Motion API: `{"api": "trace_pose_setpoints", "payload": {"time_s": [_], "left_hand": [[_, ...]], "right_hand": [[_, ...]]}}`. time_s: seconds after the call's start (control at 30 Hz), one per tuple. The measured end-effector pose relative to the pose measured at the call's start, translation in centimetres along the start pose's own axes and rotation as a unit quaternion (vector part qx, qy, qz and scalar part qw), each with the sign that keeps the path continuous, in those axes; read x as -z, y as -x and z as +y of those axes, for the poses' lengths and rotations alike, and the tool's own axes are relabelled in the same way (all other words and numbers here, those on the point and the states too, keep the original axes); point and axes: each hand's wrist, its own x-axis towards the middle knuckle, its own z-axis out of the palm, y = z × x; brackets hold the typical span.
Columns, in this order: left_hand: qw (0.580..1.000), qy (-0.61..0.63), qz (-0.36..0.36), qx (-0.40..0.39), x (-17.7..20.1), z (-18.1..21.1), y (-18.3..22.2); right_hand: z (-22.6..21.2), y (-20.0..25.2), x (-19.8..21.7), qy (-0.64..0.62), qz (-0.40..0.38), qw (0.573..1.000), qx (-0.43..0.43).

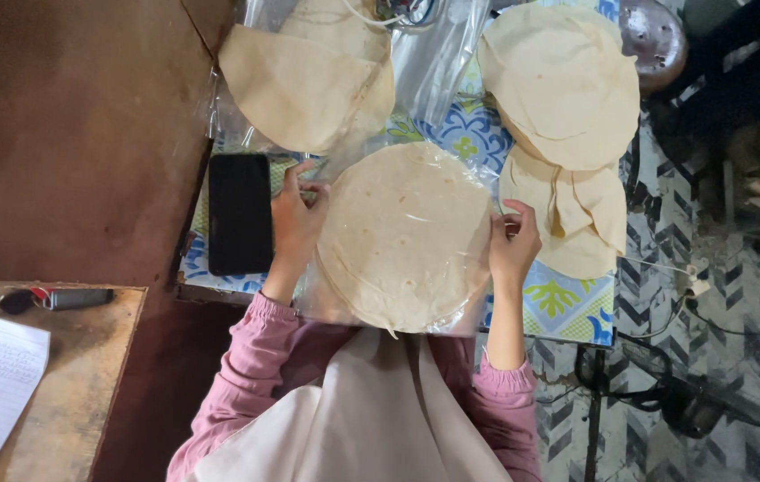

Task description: The person stacks multiple tortillas on top of each other and places them into plastic bags by hand.

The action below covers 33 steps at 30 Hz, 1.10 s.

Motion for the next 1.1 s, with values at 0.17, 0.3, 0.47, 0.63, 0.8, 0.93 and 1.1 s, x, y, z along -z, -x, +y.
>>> {"api": "trace_pose_setpoints", "payload": {"time_s": [0.17,0.3,0.47,0.63,0.8,0.93,1.1], "left_hand": [[1.0,-0.002,0.0,-0.005,0.4,0.4,0.4],[1.0,0.006,-0.002,-0.023,0.8,0.3,0.9],[1.0,0.015,-0.011,-0.012,0.9,-0.2,1.2],[0.999,0.038,-0.026,-0.002,1.3,0.6,1.2],[0.999,-0.018,-0.038,-0.032,1.7,1.2,1.0],[0.998,-0.011,-0.046,-0.045,1.9,0.7,1.0],[0.997,0.021,-0.064,-0.025,1.5,-0.6,0.3]], "right_hand": [[-3.6,2.6,0.7,0.06,0.038,0.992,0.106],[-4.5,4.6,0.0,0.143,-0.047,0.98,0.127],[-2.7,5.4,-0.8,0.183,-0.055,0.959,0.211],[-2.5,5.5,-0.4,0.186,-0.071,0.961,0.194],[-2.5,4.3,0.7,0.118,-0.122,0.974,0.153],[-2.9,4.0,1.6,0.105,-0.141,0.968,0.177],[-3.4,3.7,2.1,0.108,-0.16,0.966,0.174]]}}
